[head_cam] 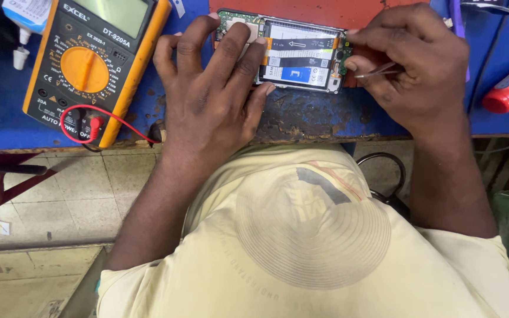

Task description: The person uses a metal spudger to carefully pry and lift a ribbon cable connector on a smartphone's motherboard. They then align the phone's back cover over the chassis and press it down to close the device.

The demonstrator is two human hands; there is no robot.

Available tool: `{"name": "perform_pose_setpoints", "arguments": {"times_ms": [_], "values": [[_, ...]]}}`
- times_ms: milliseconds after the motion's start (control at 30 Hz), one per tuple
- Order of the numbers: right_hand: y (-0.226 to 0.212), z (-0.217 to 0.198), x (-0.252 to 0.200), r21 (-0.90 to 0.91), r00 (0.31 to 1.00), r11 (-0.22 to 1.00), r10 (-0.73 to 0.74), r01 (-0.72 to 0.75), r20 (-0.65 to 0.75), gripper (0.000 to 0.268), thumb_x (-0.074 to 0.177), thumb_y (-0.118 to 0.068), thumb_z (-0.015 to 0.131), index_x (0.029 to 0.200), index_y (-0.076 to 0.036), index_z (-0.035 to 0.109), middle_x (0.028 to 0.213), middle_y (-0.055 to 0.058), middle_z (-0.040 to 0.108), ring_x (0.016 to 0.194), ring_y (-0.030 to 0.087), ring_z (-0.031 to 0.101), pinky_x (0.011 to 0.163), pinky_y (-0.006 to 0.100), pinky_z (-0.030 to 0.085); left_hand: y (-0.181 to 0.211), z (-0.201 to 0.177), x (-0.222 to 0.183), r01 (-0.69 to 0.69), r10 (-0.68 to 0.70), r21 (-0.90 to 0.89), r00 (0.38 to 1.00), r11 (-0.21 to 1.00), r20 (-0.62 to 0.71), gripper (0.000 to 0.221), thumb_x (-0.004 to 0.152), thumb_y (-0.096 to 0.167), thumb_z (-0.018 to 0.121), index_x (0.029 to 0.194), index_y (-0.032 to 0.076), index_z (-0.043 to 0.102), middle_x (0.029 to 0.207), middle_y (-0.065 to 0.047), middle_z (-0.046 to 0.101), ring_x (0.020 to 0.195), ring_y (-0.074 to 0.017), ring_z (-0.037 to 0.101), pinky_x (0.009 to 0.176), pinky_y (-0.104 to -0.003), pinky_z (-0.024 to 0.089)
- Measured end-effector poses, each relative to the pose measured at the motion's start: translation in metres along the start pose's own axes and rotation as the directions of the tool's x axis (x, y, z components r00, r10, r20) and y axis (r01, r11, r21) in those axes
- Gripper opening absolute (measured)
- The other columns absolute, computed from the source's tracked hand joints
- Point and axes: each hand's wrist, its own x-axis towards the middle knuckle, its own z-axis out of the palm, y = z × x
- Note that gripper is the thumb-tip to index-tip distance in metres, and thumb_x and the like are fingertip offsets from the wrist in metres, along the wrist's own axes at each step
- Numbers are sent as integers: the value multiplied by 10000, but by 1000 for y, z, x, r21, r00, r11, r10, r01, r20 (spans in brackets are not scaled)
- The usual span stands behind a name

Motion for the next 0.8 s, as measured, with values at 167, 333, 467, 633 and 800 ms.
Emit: {"name": "perform_pose_setpoints", "arguments": {"times_ms": [167,333,467,633,800], "values": [[-17,-5,20,-308,990,947,-52,90,130,378,918,-179,905,1232,-60,732,1203,76,665,884,171,710,708,299,561,0,0,-2,4,-4,-13,1000,1000,-8,437,961,249,776,1337,45,687,1416,-99,541,1346,-340,412,1072,-572,307],[-29,-10,40,-465,967,863,-93,198,238,409,885,-284,861,1245,-119,761,1161,22,680,766,177,687,602,327,515,-3,6,-6,1,-1,-3,1000,1000,-6,436,976,273,787,1324,32,679,1418,-98,530,1362,-337,403,1088,-565,308],[-34,-10,49,-491,944,821,-167,293,284,380,928,-295,829,1256,-115,762,1198,11,679,760,177,680,613,324,517,-6,10,-8,-6,6,-6,1000,1000,-11,426,983,265,767,1322,29,662,1427,-88,515,1378,-321,385,1098,-550,301],[-36,2,62,-475,931,813,-211,336,297,330,959,-268,812,1245,-112,759,1238,8,674,768,178,682,642,333,529,-5,9,-8,0,-1,-23,1000,1000,-21,446,982,278,793,1329,30,665,1423,-86,517,1378,-329,387,1097,-561,306],[-41,12,72,-457,927,819,-226,348,300,345,952,-260,809,1260,-115,753,1225,7,679,770,200,691,642,353,536,-5,11,-8,-2,2,-5,1000,1000,-21,458,954,254,793,1331,31,660,1432,-88,507,1382,-329,381,1136,-582,303]]}}
